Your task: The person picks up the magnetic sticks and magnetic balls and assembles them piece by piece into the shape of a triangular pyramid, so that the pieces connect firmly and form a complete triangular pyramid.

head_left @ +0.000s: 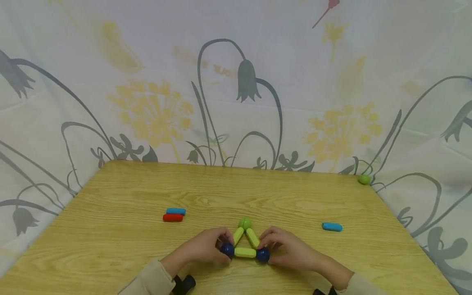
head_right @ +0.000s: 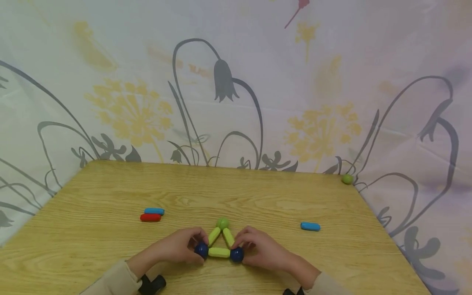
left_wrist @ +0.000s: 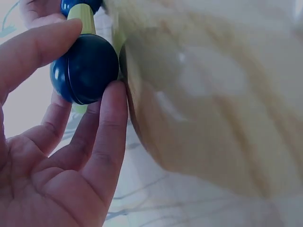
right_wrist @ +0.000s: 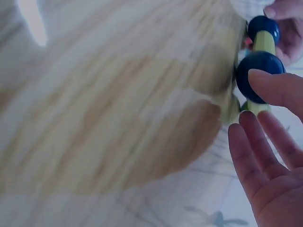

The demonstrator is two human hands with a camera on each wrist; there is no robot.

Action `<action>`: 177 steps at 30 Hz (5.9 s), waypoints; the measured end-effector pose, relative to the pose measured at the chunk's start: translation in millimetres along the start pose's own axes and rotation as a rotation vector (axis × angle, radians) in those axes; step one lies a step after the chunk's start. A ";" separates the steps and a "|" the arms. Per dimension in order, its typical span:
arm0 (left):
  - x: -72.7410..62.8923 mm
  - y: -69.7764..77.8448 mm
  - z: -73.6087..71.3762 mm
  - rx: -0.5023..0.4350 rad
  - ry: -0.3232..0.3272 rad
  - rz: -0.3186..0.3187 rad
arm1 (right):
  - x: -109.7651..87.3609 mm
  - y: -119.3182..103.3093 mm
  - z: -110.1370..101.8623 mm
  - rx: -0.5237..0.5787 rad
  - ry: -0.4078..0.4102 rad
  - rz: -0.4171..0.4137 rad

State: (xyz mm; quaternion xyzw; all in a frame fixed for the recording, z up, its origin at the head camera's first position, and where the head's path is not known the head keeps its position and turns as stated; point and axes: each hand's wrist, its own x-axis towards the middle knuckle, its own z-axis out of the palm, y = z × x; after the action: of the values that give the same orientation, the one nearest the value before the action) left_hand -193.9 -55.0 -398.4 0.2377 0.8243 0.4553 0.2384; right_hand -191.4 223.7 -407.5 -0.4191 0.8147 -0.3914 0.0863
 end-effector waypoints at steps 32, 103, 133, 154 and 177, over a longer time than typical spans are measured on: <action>-3.0 -3.4 1.0 -0.058 0.001 0.028 | -96.8 41.6 -78.9 -0.244 0.492 0.599; -5.3 -2.9 -1.0 -0.091 0.004 0.037 | 79.0 16.2 -16.1 0.030 -0.018 0.110; -64.1 -59.5 -92.0 0.252 0.440 -0.051 | 72.9 33.8 -13.0 0.140 -0.063 0.110; -49.4 -46.2 -68.9 0.283 0.364 -0.027 | 73.8 36.7 -12.6 0.148 -0.061 0.112; -4.7 20.3 16.8 -0.103 0.166 0.221 | 71.2 36.5 -12.5 0.166 -0.042 0.161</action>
State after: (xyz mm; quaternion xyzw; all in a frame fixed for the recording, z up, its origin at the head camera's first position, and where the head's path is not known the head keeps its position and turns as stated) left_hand -176.4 -37.6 -388.0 0.2760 0.7856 0.5383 0.1299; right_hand -264.9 189.8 -411.6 -0.3515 0.8085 -0.4406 0.1689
